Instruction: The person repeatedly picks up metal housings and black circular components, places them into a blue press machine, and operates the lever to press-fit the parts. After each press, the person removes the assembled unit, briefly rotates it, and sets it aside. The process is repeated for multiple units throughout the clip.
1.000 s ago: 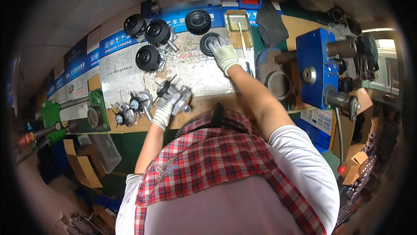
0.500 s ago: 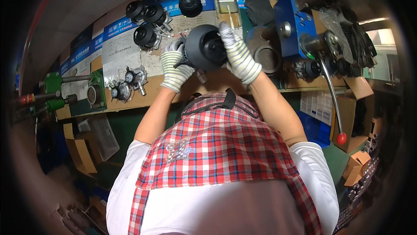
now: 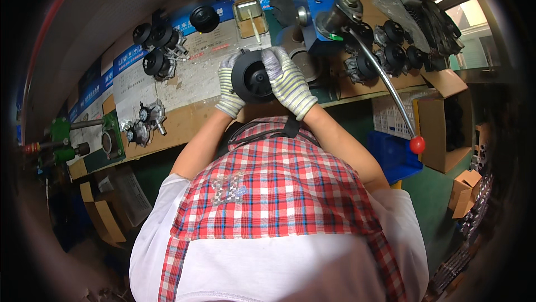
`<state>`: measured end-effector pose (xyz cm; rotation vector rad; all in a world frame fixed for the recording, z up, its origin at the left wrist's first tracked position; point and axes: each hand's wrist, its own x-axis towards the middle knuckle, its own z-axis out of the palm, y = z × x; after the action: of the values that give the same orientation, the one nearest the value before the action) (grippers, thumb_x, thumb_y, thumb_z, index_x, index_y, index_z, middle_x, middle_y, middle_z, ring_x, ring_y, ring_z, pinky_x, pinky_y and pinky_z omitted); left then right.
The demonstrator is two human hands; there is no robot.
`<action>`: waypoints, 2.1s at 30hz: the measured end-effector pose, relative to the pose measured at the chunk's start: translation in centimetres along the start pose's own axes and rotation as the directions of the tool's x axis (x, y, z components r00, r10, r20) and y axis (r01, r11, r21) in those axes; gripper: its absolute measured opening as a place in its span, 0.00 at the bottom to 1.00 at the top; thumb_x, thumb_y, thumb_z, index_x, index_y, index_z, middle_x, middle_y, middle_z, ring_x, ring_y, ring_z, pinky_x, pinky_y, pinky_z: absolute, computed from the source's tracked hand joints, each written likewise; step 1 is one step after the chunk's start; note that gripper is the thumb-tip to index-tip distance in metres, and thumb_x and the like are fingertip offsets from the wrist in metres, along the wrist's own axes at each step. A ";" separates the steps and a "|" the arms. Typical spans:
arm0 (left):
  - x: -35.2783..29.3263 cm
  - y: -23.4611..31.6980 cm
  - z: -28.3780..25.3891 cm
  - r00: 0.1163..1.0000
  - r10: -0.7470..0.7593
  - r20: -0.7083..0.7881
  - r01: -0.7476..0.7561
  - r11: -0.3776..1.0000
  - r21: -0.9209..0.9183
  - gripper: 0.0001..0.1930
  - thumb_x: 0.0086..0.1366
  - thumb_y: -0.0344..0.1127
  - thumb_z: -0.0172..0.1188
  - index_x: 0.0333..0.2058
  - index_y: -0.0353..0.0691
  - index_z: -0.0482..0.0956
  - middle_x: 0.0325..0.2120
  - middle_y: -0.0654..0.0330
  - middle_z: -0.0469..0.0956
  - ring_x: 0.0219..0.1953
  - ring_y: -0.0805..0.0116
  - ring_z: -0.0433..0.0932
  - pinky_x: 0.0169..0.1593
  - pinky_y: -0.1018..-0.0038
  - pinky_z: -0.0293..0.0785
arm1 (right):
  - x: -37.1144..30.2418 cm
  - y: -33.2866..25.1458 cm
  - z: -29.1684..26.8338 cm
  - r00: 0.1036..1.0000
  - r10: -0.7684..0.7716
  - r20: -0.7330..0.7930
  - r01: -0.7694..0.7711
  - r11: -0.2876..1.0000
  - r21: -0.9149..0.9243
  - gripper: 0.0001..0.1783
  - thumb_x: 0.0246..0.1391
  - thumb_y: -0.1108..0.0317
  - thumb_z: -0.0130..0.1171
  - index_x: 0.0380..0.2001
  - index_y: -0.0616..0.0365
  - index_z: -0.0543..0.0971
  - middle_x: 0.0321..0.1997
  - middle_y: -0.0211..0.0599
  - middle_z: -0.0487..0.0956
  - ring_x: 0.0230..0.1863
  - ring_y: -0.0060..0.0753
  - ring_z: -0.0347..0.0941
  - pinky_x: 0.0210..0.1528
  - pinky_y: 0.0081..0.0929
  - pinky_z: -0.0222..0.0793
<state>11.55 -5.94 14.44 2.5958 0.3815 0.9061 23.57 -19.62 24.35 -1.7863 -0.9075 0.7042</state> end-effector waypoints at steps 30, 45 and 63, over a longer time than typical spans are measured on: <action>4.1 -2.5 24.1 0.919 -0.300 0.256 0.394 0.739 -0.546 0.30 0.48 0.49 0.72 0.48 0.43 0.77 0.47 0.48 0.78 0.48 0.45 0.77 0.52 0.60 0.74 | 10.2 19.2 -7.7 0.997 0.076 0.026 -0.034 0.699 -0.715 0.44 0.53 0.51 0.61 0.70 0.56 0.59 0.69 0.46 0.68 0.70 0.49 0.62 0.70 0.35 0.59; 6.6 3.3 12.1 0.849 -0.374 0.373 0.439 0.892 -0.105 0.52 0.39 0.58 0.78 0.61 0.38 0.68 0.58 0.44 0.71 0.61 0.44 0.68 0.65 0.60 0.65 | 12.2 22.2 -7.1 0.998 -0.038 0.049 0.061 0.691 -0.720 0.29 0.62 0.53 0.50 0.62 0.55 0.69 0.64 0.45 0.72 0.66 0.42 0.68 0.67 0.35 0.61; 8.8 6.1 10.8 0.848 -0.373 0.378 0.391 0.920 0.031 0.51 0.41 0.62 0.74 0.61 0.37 0.69 0.57 0.45 0.72 0.61 0.46 0.69 0.65 0.60 0.64 | -10.6 7.3 -22.9 0.917 0.355 0.183 -0.101 0.650 -0.753 0.27 0.64 0.46 0.51 0.42 0.63 0.78 0.33 0.58 0.81 0.39 0.60 0.79 0.45 0.46 0.73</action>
<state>25.89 -10.91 13.91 2.4433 0.7222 0.2651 37.67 -41.69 26.34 -2.6011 -1.3215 0.8826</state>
